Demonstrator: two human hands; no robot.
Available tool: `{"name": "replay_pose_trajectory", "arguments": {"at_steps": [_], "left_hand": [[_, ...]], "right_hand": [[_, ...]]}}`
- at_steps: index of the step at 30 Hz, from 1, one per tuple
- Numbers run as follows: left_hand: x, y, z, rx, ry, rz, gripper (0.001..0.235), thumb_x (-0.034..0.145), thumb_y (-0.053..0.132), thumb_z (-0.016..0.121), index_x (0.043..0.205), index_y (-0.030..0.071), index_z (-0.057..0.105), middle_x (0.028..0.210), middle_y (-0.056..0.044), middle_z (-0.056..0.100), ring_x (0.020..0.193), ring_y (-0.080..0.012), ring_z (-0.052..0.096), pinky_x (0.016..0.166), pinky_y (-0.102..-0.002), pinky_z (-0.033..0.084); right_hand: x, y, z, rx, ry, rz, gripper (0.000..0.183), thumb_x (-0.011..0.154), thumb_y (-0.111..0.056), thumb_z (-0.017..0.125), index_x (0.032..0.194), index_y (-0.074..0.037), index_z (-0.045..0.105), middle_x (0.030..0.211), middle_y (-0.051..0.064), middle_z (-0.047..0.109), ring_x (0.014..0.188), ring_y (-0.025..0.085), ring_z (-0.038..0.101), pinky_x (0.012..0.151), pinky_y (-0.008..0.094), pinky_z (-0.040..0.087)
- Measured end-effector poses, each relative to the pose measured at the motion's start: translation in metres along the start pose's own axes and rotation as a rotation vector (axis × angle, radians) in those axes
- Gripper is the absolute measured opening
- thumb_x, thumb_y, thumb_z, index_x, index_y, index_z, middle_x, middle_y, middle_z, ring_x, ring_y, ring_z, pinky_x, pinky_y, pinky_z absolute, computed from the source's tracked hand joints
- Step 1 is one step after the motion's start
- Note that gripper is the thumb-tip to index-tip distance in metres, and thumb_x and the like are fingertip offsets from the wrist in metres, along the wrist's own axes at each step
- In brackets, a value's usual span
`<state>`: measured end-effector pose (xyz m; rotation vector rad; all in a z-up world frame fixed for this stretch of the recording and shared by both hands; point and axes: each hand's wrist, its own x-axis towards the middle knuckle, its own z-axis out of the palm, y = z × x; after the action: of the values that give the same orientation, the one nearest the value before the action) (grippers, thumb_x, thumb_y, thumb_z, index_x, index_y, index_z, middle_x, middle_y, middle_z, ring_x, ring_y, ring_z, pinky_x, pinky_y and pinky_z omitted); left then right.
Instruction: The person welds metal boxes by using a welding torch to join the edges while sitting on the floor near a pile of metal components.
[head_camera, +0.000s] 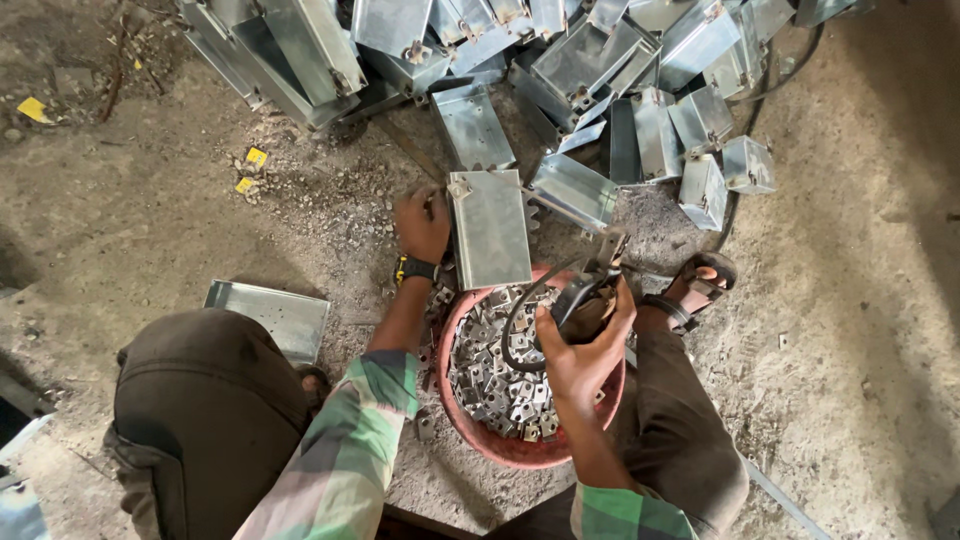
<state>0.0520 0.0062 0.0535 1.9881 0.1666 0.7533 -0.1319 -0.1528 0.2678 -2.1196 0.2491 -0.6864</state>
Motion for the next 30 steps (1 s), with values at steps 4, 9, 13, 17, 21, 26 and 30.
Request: {"name": "replay_pose_trajectory", "arguments": {"at_steps": [4, 9, 13, 17, 21, 26, 30], "left_hand": [[-0.005, 0.006, 0.003, -0.137, -0.242, -0.465, 0.028, 0.086, 0.027, 0.084, 0.096, 0.002, 0.078, 0.086, -0.017, 0.075, 0.079, -0.0257, 0.074, 0.076, -0.036, 0.057], [-0.01, -0.008, 0.019, -0.268, -0.052, -0.376, 0.023, 0.086, 0.025, 0.081, 0.095, 0.004, 0.081, 0.084, -0.01, 0.078, 0.07, -0.0159, 0.074, 0.067, -0.029, 0.058], [-0.008, -0.017, 0.02, -0.305, -0.098, -0.447, 0.024, 0.087, 0.027, 0.081, 0.096, 0.005, 0.082, 0.08, -0.007, 0.079, 0.068, -0.0119, 0.072, 0.066, -0.028, 0.057], [-0.003, -0.022, 0.02, -0.338, -0.13, -0.678, 0.029, 0.081, 0.029, 0.085, 0.091, 0.001, 0.082, 0.077, -0.009, 0.079, 0.065, -0.0122, 0.071, 0.062, -0.029, 0.054], [0.004, -0.029, 0.021, -0.336, -0.146, -0.779, 0.032, 0.076, 0.028, 0.087, 0.088, -0.001, 0.081, 0.075, -0.01, 0.078, 0.063, -0.0122, 0.07, 0.06, -0.029, 0.054], [0.005, -0.032, 0.024, -0.278, -0.105, -0.79, 0.032, 0.075, 0.029, 0.089, 0.085, -0.001, 0.081, 0.073, -0.009, 0.077, 0.062, -0.012, 0.068, 0.06, -0.029, 0.053], [0.009, -0.031, 0.023, -0.305, -0.107, -0.814, 0.023, 0.072, 0.023, 0.086, 0.082, 0.003, 0.08, 0.073, -0.005, 0.077, 0.062, -0.0107, 0.069, 0.06, -0.029, 0.054]], "right_hand": [[-0.003, -0.005, 0.002, 0.025, -0.013, 0.023, 0.089, 0.073, -0.017, 0.086, 0.149, 0.0, 0.043, 0.121, 0.014, 0.06, 0.105, 0.022, 0.061, 0.092, 0.034, 0.053], [-0.005, -0.005, 0.004, -0.073, -0.021, -0.072, 0.092, 0.072, -0.017, 0.088, 0.15, 0.001, 0.043, 0.127, 0.018, 0.061, 0.112, 0.029, 0.062, 0.099, 0.041, 0.051], [-0.005, -0.002, 0.005, -0.08, -0.03, -0.002, 0.094, 0.07, -0.023, 0.087, 0.15, -0.001, 0.043, 0.126, 0.017, 0.06, 0.112, 0.029, 0.062, 0.098, 0.04, 0.051], [-0.006, 0.002, 0.007, -0.093, -0.049, -0.038, 0.096, 0.072, -0.025, 0.088, 0.152, -0.001, 0.042, 0.13, 0.019, 0.059, 0.116, 0.031, 0.062, 0.102, 0.042, 0.05], [-0.008, 0.005, 0.01, -0.112, -0.062, -0.076, 0.096, 0.072, -0.026, 0.089, 0.152, 0.0, 0.041, 0.132, 0.02, 0.058, 0.121, 0.033, 0.061, 0.105, 0.044, 0.049], [-0.008, 0.008, 0.011, -0.107, -0.081, -0.077, 0.096, 0.072, -0.026, 0.089, 0.151, 0.001, 0.041, 0.132, 0.02, 0.058, 0.121, 0.033, 0.061, 0.106, 0.045, 0.049], [-0.009, 0.01, 0.012, -0.109, -0.094, -0.076, 0.095, 0.074, -0.028, 0.089, 0.151, 0.0, 0.041, 0.132, 0.02, 0.058, 0.12, 0.032, 0.061, 0.105, 0.044, 0.049]]}}
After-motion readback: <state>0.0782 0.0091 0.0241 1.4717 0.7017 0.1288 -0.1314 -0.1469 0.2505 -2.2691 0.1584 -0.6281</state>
